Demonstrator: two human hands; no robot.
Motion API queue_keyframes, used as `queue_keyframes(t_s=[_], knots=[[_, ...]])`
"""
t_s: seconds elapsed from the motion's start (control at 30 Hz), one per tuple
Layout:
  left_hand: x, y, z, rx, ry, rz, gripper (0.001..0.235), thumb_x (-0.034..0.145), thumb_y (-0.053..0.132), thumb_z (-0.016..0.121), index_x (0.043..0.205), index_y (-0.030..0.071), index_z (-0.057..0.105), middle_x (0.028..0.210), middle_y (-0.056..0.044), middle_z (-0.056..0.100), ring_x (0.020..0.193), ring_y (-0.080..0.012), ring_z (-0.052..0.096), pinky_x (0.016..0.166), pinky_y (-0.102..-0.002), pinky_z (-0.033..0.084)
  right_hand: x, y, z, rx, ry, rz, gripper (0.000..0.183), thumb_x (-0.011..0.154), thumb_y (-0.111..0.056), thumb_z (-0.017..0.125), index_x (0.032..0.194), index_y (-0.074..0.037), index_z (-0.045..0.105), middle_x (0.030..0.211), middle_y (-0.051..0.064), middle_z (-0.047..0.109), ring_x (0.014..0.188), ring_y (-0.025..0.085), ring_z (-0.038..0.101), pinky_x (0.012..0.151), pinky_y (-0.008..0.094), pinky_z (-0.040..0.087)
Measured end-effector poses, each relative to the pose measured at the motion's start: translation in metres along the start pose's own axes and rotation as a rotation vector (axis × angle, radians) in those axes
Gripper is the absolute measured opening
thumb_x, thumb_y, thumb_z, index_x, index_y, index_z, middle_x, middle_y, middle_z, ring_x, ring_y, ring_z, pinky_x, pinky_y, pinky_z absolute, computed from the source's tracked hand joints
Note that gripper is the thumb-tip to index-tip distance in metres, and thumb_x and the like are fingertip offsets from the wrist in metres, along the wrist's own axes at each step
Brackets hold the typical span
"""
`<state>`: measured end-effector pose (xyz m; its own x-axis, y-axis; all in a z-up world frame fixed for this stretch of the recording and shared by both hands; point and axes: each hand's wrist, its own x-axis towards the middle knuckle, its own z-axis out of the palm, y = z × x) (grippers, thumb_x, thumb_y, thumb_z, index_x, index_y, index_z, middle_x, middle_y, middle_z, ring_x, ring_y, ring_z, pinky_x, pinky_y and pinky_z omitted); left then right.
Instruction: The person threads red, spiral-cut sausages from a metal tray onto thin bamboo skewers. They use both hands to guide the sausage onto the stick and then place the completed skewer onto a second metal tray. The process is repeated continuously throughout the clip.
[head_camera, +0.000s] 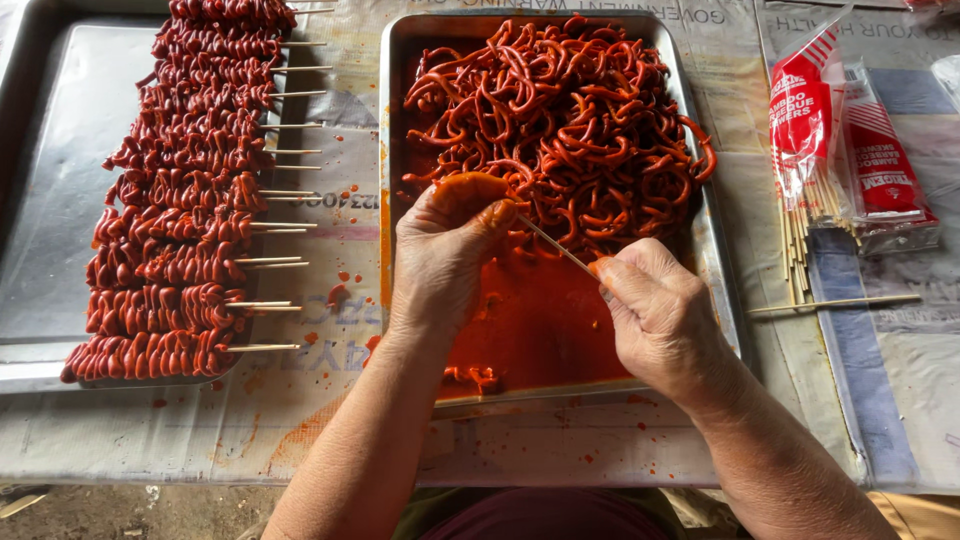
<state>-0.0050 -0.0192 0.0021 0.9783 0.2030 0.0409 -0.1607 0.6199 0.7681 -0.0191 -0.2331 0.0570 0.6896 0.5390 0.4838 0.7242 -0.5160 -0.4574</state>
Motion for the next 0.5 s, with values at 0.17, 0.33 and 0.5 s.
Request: queue_keyframes(t_s=[0.17, 0.33, 0.5], knots=[[-0.006, -0.002, 0.006, 0.043, 0.004, -0.036, 0.028, 0.088, 0.004, 0.077, 0.114, 0.001, 0.066, 0.095, -0.011, 0.075, 0.078, -0.0139, 0.072, 0.067, -0.028, 0.061, -0.003, -0.002, 0.009, -0.032, 0.061, -0.024, 0.024, 0.086, 0.016, 0.068, 0.107, 0.004, 0.066, 0.091, 0.015, 0.062, 0.08, 0.028, 0.066, 0.068, 0.034, 0.054], [-0.009, -0.013, -0.001, 0.501, 0.074, 0.023, 0.03, 0.105, 0.027, 0.074, 0.104, -0.003, 0.071, 0.089, -0.009, 0.072, 0.079, -0.0134, 0.064, 0.07, -0.028, 0.055, -0.001, 0.006, 0.009, -0.068, 0.127, -0.035, 0.024, 0.088, 0.015, 0.069, 0.109, 0.003, 0.066, 0.094, 0.015, 0.062, 0.084, 0.03, 0.066, 0.073, 0.036, 0.055], [-0.002, -0.011, -0.015, -0.215, -0.015, -0.628, 0.038, 0.092, 0.04, 0.067, 0.108, 0.006, 0.075, 0.085, -0.004, 0.068, 0.075, -0.0213, 0.067, 0.07, -0.042, 0.06, -0.002, 0.008, 0.006, -0.052, 0.071, -0.047, 0.024, 0.088, 0.015, 0.069, 0.108, 0.002, 0.067, 0.094, 0.015, 0.063, 0.083, 0.03, 0.067, 0.071, 0.035, 0.055]])
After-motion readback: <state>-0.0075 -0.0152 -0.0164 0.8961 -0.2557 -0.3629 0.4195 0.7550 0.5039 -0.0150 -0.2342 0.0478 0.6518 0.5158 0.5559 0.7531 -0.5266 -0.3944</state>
